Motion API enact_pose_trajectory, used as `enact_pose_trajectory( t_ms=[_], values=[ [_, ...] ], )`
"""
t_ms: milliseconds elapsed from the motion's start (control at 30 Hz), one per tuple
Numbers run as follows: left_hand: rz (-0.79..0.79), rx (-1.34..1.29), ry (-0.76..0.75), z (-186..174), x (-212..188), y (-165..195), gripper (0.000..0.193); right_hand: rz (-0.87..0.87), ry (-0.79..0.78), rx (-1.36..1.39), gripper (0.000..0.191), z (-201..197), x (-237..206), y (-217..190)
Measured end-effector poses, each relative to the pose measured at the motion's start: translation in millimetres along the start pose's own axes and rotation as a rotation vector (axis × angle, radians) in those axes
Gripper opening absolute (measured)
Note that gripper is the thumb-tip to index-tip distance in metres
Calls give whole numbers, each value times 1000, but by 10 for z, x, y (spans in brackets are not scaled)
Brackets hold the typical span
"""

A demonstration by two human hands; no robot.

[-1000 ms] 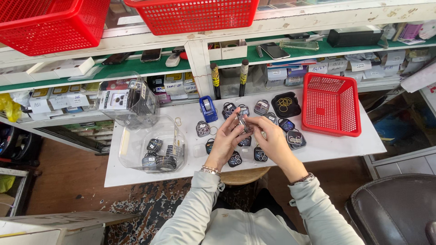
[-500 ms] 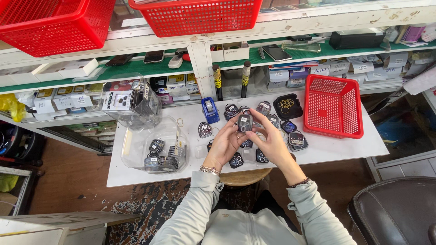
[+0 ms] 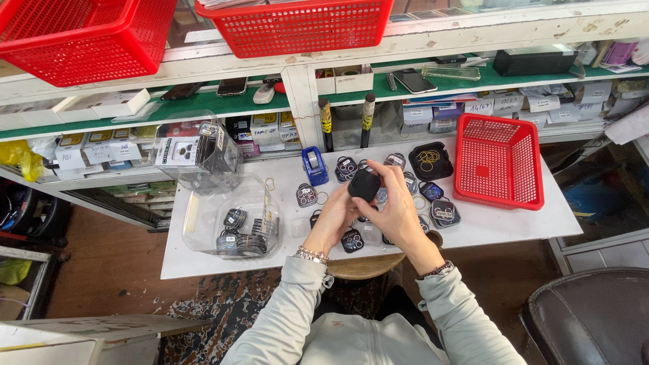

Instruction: The person sits at a workbench covered with key fobs and attaches metal key rings to them. They pick up a fob, thread a key ring through its attachment point by hand, and set the finished fob back on the bench, repeating this for many fobs.

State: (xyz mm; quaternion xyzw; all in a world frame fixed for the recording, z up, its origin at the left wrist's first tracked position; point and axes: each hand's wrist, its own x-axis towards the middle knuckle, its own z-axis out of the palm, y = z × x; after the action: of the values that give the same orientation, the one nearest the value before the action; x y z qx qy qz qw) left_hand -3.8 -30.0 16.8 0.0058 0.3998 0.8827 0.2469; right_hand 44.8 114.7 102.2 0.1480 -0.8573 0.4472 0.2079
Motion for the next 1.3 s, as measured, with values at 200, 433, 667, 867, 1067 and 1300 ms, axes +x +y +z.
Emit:
enact_pose_trajectory(
  t_ms=[200, 433, 667, 867, 1067, 1300],
  values=[
    [237, 258, 144, 72, -69, 217, 30, 103, -57, -24, 75, -47, -7, -63],
    [333, 343, 222, 72, 2, 113, 24, 62, -63, 15, 77, 22, -41, -65],
    [352, 292, 305, 122, 51, 18, 25, -34, -4, 32, 78, 78, -61, 28],
    [325, 248, 236, 100, 19, 23, 27, -44, 10, -54, 79, 52, -66, 75],
    [319, 255, 257, 88, 69, 15, 27, -31, -11, -57, 79, 63, -52, 84],
    [375, 260, 183, 43, 27, 33, 34, -33, -19, -48, 80, 27, -20, 89]
  ],
)
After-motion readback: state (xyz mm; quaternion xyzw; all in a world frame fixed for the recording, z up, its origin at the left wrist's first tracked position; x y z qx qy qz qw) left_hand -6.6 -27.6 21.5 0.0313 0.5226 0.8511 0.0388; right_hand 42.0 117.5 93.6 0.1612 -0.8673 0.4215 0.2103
